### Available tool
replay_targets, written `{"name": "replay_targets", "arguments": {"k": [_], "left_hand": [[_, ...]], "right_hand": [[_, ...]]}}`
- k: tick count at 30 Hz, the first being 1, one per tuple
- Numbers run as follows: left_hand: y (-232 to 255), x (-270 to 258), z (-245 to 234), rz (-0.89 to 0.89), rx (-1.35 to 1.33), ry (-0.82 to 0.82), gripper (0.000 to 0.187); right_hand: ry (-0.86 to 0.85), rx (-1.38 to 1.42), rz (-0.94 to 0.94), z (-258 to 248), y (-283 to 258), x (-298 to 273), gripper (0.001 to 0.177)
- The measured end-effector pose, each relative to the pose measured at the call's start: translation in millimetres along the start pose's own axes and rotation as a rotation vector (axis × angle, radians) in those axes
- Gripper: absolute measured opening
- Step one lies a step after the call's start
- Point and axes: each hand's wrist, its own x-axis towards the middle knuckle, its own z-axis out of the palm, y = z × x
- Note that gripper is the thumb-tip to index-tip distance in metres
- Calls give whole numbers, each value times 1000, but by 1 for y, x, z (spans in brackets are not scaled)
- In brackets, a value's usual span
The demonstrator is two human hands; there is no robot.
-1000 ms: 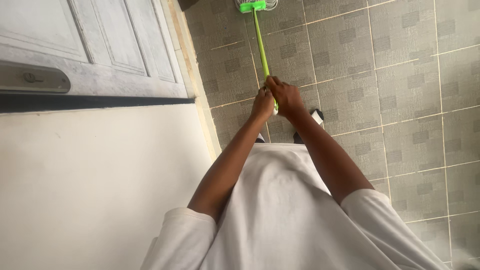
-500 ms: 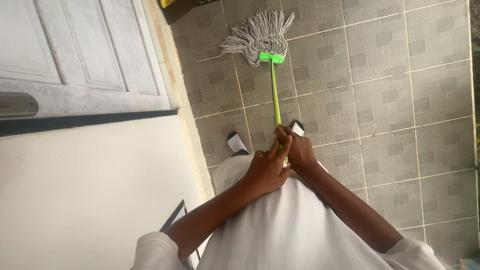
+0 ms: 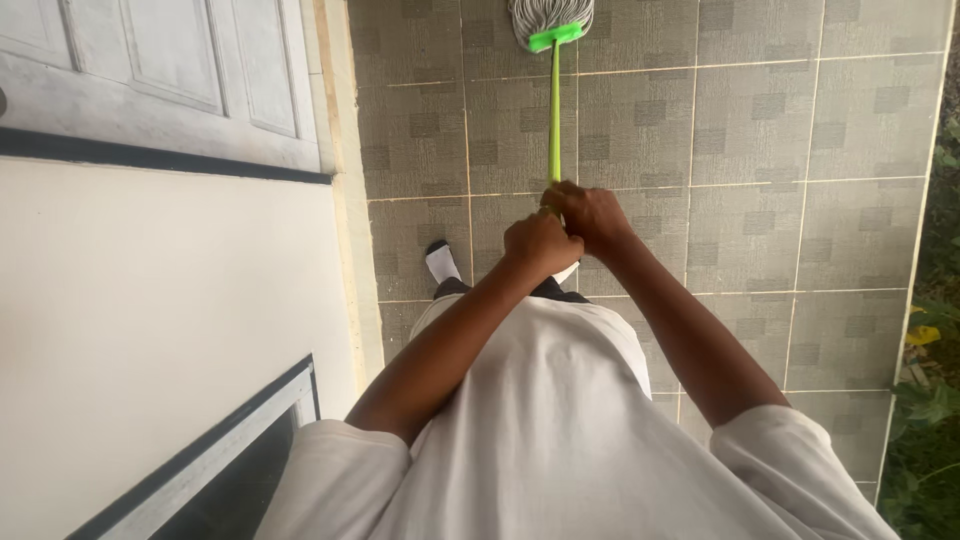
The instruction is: The person mops a tiled floor area using a green-handled mop.
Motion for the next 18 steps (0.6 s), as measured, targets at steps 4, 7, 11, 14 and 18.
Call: {"name": "replay_targets", "arguments": {"k": [4, 7, 11, 14, 18], "left_hand": [[28, -60, -21, -228, -247, -480, 105], [28, -74, -14, -200, -218, -414, 107], [12, -54, 26, -263, -213, -348, 95], [-4, 4, 49, -293, -169, -132, 78], [-2, 49, 45, -313, -374, -48, 72]], "right_hand": [[91, 98, -116, -17, -29, -63, 26], [216, 29, -137, -8, -36, -71, 30], [35, 39, -52, 12, -21, -71, 33], [-47, 15, 30, 25, 8, -34, 30], [60, 142, 68, 32, 35, -1, 41]]}}
